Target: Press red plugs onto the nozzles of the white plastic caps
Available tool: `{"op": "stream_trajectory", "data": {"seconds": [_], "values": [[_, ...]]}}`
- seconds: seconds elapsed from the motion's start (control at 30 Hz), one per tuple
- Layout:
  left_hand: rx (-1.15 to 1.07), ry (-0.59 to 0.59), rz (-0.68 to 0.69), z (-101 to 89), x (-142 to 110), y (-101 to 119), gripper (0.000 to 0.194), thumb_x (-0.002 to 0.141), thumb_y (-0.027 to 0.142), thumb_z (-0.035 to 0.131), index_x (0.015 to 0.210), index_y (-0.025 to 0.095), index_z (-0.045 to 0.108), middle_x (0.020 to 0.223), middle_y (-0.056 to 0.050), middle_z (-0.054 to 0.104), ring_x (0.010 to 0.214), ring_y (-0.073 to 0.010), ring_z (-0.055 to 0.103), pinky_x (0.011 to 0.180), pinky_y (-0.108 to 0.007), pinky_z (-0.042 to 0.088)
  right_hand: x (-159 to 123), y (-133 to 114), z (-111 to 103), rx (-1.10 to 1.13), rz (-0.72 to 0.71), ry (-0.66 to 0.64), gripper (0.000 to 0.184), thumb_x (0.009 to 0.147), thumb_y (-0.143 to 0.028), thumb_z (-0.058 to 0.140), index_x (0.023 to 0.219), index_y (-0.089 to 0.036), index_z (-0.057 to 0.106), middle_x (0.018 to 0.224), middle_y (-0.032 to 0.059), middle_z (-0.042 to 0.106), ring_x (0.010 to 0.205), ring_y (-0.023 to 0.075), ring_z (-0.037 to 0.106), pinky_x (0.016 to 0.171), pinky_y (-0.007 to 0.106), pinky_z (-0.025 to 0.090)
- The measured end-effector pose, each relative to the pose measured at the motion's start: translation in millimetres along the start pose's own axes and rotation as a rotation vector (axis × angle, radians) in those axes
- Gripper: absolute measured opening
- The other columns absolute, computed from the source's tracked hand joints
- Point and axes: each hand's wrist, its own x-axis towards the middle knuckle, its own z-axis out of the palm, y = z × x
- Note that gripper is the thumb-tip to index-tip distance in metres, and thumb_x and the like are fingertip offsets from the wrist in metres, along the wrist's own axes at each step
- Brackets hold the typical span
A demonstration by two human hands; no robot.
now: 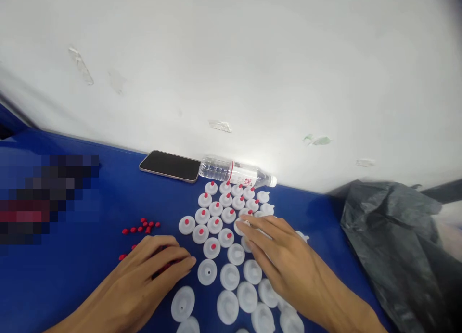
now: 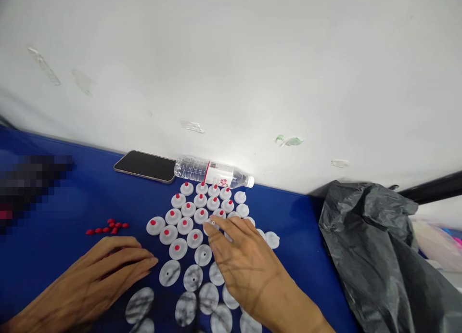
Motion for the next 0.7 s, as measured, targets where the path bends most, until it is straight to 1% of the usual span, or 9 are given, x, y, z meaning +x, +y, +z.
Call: {"op": "stream_trajectory", "data": {"seconds": [0.07,0.17,0.23,0.33,0.43,0.53,0.6,0.7], "values": [[-0.039,-0.025,-0.089,0.5,2,8,0.026,0.102,0.019,0.047,0.119,0.029,0.063,0.114,0.004,0.069,0.117,-0.0174,0.052,0.101,-0.025,0.044,1,-1,2,0.019,0.005,0.020,0.037,0.099,-0.017,0.044,0.134,-0.017,0.057,0.133,0.0068,0.066,0.118,0.0241,0.064,0.100,0.046,0.056],[-0.025,-0.048,-0.113,-1.3,5,13,0.024,0.099,0.017,0.052,0.116,0.029,0.064,0.112,0.003,0.068,0.117,-0.0187,0.053,0.099,-0.027,0.045,2,-1,2,0.038,0.004,0.032,0.033,0.101,-0.019,0.045,0.129,-0.018,0.061,0.131,0.0056,0.067,0.118,0.0216,0.064,0.101,0.042,0.055],[-0.005,-0.063,-0.127,-2.5,5,12,0.023,0.099,0.017,0.053,0.115,0.029,0.065,0.109,0.002,0.067,0.114,-0.0193,0.054,0.097,-0.028,0.047,2,1,-1,0.045,0.013,0.032,0.032,0.100,-0.019,0.045,0.129,-0.021,0.061,0.130,0.0050,0.068,0.115,0.0220,0.065,0.099,0.043,0.055],[0.028,-0.062,-0.129,-2.6,3,8,0.025,0.099,0.016,0.052,0.117,0.027,0.064,0.108,-0.001,0.067,0.112,-0.0204,0.055,0.097,-0.032,0.049,2,4,-7,0.026,0.071,0.045,0.033,0.101,-0.021,0.043,0.130,-0.023,0.060,0.125,0.0058,0.068,0.107,0.0230,0.066,0.091,0.046,0.055],[0.051,-0.051,-0.091,-3.0,2,6,0.029,0.100,0.015,0.046,0.120,0.026,0.065,0.109,-0.002,0.067,0.110,-0.0218,0.057,0.098,-0.037,0.051,4,7,-7,-0.050,0.118,0.050,0.031,0.102,-0.029,0.045,0.127,-0.023,0.063,0.124,0.0076,0.068,0.106,0.0278,0.063,0.087,0.051,0.054],[0.038,-0.068,-0.125,-5.2,6,8,0.028,0.100,0.017,0.048,0.120,0.026,0.065,0.108,-0.003,0.066,0.108,-0.0211,0.059,0.096,-0.035,0.054,5,7,0,-0.097,0.109,0.012,0.035,0.101,-0.035,0.048,0.130,-0.021,0.062,0.129,0.0087,0.067,0.113,0.0331,0.059,0.092,0.056,0.051],[0.021,-0.076,-0.159,-6.6,8,10,0.026,0.099,0.021,0.052,0.121,0.026,0.065,0.109,-0.003,0.065,0.109,-0.0205,0.059,0.096,-0.033,0.054,6,7,4,-0.093,0.100,0.004,0.036,0.101,-0.033,0.047,0.131,-0.019,0.061,0.128,0.0087,0.068,0.114,0.0330,0.059,0.095,0.056,0.049],[0.012,-0.057,-0.185,-7.5,9,9,0.026,0.098,0.022,0.056,0.122,0.027,0.064,0.111,-0.003,0.065,0.110,-0.0203,0.059,0.099,-0.032,0.053,5,8,2,-0.054,0.087,0.079,0.033,0.101,-0.029,0.049,0.130,-0.019,0.061,0.123,0.0074,0.070,0.112,0.0299,0.061,0.098,0.054,0.047]]}}
